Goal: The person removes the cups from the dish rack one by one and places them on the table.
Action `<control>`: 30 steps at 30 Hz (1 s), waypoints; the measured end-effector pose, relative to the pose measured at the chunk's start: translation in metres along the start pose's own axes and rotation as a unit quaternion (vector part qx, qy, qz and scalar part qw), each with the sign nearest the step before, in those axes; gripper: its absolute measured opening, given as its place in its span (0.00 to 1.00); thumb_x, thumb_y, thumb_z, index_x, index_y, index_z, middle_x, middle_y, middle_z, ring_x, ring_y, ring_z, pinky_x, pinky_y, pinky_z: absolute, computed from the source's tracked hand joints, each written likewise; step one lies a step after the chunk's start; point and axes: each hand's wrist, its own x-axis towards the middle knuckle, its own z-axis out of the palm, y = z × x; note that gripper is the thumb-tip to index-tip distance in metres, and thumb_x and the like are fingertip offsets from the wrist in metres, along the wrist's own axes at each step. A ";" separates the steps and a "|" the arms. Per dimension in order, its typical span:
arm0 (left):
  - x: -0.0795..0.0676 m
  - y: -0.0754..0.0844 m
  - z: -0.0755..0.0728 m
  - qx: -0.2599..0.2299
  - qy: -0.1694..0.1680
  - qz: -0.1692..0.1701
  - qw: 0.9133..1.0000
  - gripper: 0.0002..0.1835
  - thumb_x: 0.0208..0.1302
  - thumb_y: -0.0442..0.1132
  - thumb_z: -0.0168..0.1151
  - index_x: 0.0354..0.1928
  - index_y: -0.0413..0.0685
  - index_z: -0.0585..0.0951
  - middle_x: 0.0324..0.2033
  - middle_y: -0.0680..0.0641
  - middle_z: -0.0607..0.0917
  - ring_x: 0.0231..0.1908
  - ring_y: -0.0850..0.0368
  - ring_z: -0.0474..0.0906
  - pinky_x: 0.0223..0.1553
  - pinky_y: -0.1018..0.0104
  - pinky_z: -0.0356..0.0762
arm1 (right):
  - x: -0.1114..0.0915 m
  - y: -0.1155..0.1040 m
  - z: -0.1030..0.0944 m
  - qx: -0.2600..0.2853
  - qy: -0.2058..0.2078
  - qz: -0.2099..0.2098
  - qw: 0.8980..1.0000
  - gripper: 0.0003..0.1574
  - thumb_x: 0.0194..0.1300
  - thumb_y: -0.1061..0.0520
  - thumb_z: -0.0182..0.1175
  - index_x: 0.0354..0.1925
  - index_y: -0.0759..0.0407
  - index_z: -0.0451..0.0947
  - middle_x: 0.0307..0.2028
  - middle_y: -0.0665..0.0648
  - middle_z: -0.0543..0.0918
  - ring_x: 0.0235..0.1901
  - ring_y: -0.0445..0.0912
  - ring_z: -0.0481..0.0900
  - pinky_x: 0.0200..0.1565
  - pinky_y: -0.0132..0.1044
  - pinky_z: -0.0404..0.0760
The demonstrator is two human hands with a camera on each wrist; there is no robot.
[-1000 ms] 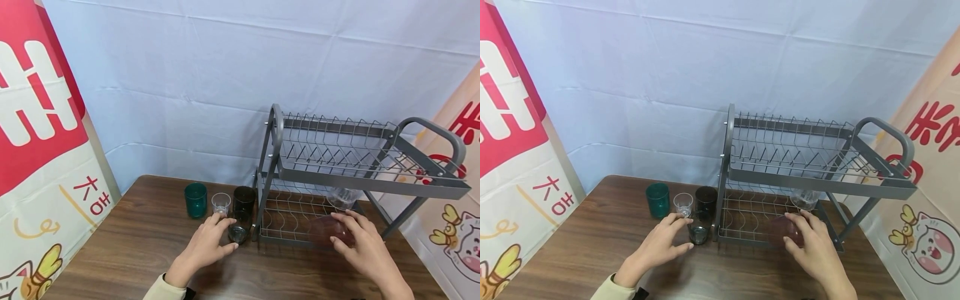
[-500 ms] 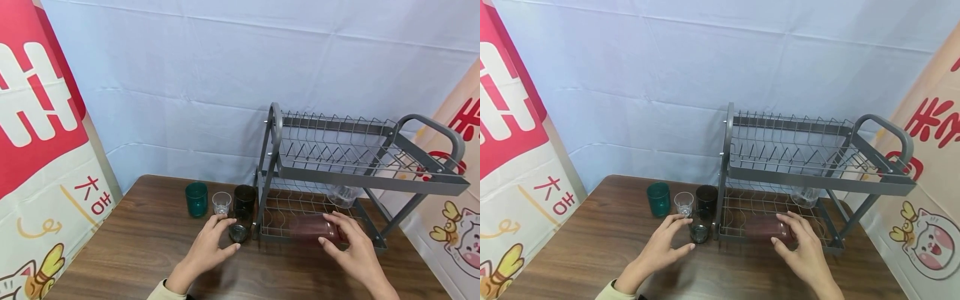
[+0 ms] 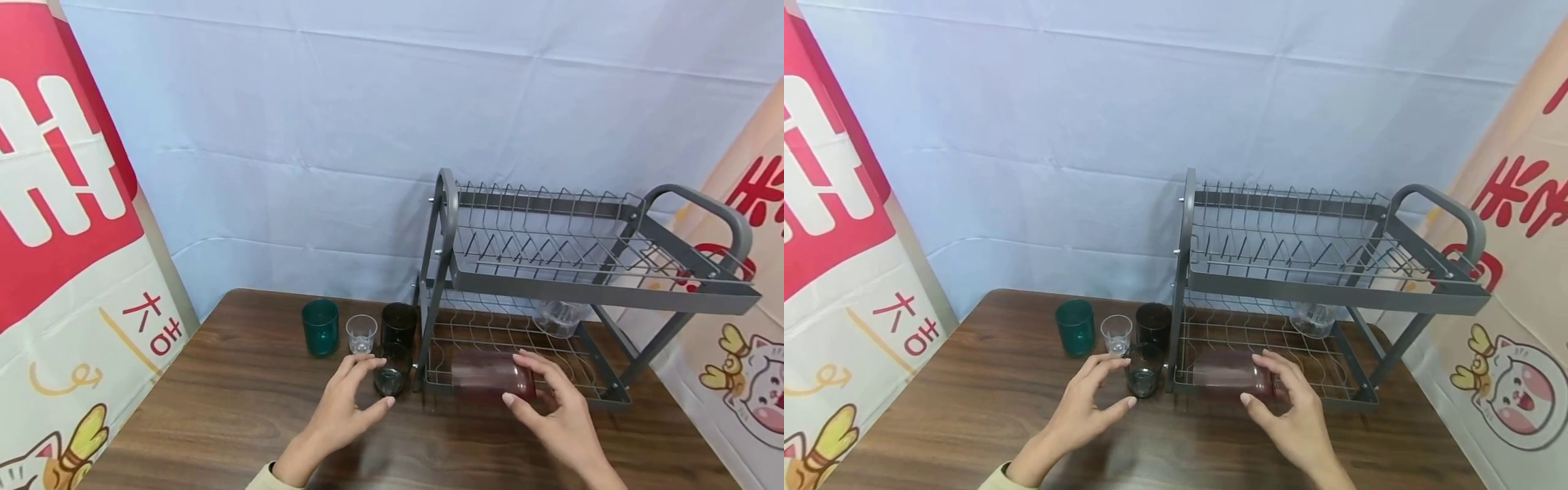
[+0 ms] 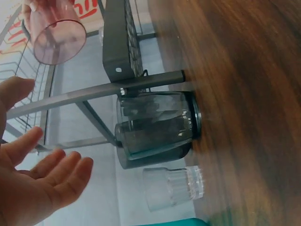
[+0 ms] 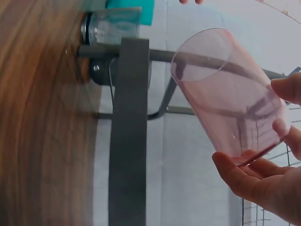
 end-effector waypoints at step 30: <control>0.007 0.028 0.004 -0.239 -0.008 0.075 0.968 0.33 0.46 0.28 0.70 0.57 0.39 0.71 0.53 0.37 0.71 0.49 0.49 0.73 0.38 0.58 0.78 | -0.009 -0.003 0.044 0.280 -0.060 0.007 0.958 0.31 0.49 0.79 0.61 0.53 0.75 0.66 0.57 0.67 0.67 0.53 0.46 0.70 0.42 0.34 0.78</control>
